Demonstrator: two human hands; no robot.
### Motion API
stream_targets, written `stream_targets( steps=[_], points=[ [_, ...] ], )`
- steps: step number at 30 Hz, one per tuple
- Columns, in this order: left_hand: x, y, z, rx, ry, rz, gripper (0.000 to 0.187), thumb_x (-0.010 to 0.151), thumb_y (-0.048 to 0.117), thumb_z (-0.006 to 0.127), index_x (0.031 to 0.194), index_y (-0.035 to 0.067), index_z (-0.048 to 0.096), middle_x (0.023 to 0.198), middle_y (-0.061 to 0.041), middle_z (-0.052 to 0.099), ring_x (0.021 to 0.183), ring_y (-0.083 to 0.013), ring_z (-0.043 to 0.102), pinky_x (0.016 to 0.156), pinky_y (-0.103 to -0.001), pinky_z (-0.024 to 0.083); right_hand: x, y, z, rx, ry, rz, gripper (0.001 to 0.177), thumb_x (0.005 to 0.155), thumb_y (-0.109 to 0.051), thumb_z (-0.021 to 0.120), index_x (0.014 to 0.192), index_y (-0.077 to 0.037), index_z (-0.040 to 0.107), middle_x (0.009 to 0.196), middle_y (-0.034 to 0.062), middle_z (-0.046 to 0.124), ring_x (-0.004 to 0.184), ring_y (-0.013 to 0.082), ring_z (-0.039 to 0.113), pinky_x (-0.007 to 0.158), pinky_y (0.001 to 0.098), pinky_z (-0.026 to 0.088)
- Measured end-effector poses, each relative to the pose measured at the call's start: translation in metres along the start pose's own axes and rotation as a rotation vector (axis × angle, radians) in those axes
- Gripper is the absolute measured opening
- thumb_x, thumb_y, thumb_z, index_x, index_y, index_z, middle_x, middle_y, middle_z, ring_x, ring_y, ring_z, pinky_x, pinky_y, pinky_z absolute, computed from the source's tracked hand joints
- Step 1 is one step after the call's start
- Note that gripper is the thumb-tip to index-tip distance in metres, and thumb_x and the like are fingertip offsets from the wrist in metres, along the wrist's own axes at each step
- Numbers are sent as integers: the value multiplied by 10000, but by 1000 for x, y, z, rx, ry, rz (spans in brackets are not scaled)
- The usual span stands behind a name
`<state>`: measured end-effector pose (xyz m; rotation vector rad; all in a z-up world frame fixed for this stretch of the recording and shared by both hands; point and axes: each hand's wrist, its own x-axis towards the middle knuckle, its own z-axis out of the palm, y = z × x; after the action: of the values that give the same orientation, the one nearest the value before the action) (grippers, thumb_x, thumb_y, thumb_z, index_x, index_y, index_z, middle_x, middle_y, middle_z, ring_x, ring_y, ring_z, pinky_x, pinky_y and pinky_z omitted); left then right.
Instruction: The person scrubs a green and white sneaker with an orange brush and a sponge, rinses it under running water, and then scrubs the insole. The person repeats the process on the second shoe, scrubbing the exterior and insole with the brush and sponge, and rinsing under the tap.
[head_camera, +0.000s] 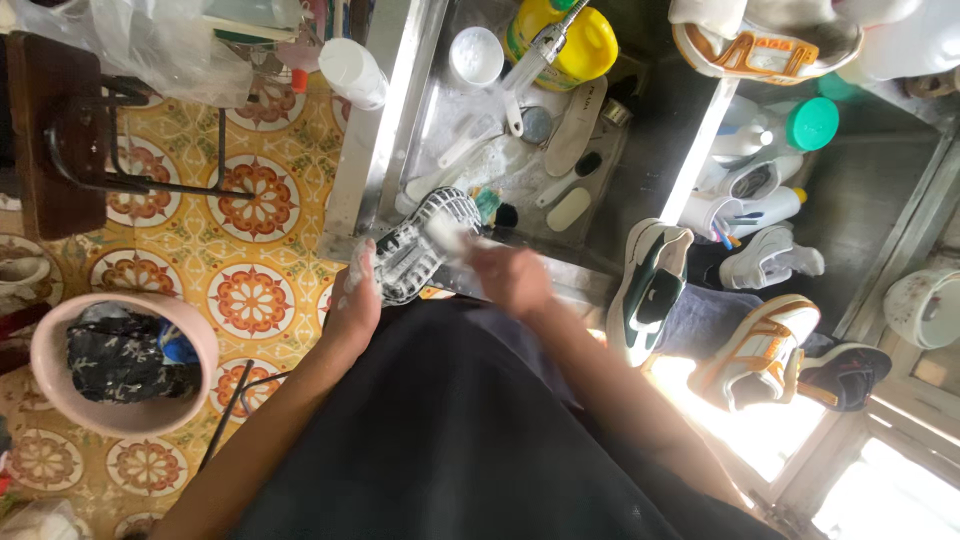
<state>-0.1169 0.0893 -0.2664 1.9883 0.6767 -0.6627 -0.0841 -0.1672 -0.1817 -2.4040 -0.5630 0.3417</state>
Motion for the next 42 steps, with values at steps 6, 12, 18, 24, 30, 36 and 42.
stream_targets(
  steps=[6, 12, 18, 24, 30, 36, 42],
  points=[
    [7, -19, 5, 180, 191, 500, 573, 1136, 332, 302, 1481, -93, 471, 1231, -363, 602, 1071, -504, 591, 896, -497, 485, 0, 0, 16, 164, 77, 57, 57, 961, -165, 717, 941, -124, 752, 801, 111, 723, 645, 265, 694, 581, 379, 541],
    [7, -43, 19, -60, 34, 210, 548, 1086, 418, 345, 1261, -43, 585, 1123, -318, 675, 1040, -474, 639, 868, -478, 504, 4, -7, 9, 227, 128, -107, 264, 893, -165, 698, 1133, -69, 749, 740, 130, 683, 632, 300, 650, 578, 412, 526],
    [23, -53, 26, 30, 64, 202, 621, 1106, 450, 261, 1270, -63, 570, 1141, -331, 624, 1058, -512, 587, 894, -520, 462, 10, -5, 6, 40, 56, 106, 107, 993, -143, 662, 1005, -117, 765, 827, 112, 727, 584, 253, 671, 506, 386, 532],
    [23, -62, 22, 100, -21, -35, 685, 1084, 524, 269, 1180, -58, 617, 1120, -336, 663, 1114, -510, 598, 923, -535, 464, 3, -1, 21, 123, 150, 83, 197, 884, -158, 719, 1063, -130, 797, 775, 137, 723, 585, 313, 678, 506, 428, 522],
    [12, -50, 17, 211, 53, 322, 618, 1035, 461, 313, 1292, -27, 591, 1190, -304, 649, 1108, -472, 606, 946, -494, 482, 3, 2, 16, 259, 112, -79, 116, 916, -227, 744, 1003, -153, 767, 865, 95, 761, 689, 278, 735, 599, 380, 573],
    [-12, 22, 4, -313, -15, -121, 899, 1040, 772, 254, 1532, 35, 406, 1484, -182, 522, 1256, -257, 535, 1050, -389, 400, 1, 2, 2, 46, 72, 2, 98, 900, -145, 720, 948, -107, 797, 803, 141, 749, 659, 319, 712, 592, 433, 548],
    [-35, 70, -19, -270, -92, -473, 822, 876, 739, 482, 1469, 175, 565, 1289, -197, 633, 800, -259, 522, 610, -402, 415, -10, -7, -5, 179, 33, 205, 180, 951, -215, 745, 1110, -142, 787, 748, 123, 742, 578, 281, 698, 555, 398, 549]
  ],
)
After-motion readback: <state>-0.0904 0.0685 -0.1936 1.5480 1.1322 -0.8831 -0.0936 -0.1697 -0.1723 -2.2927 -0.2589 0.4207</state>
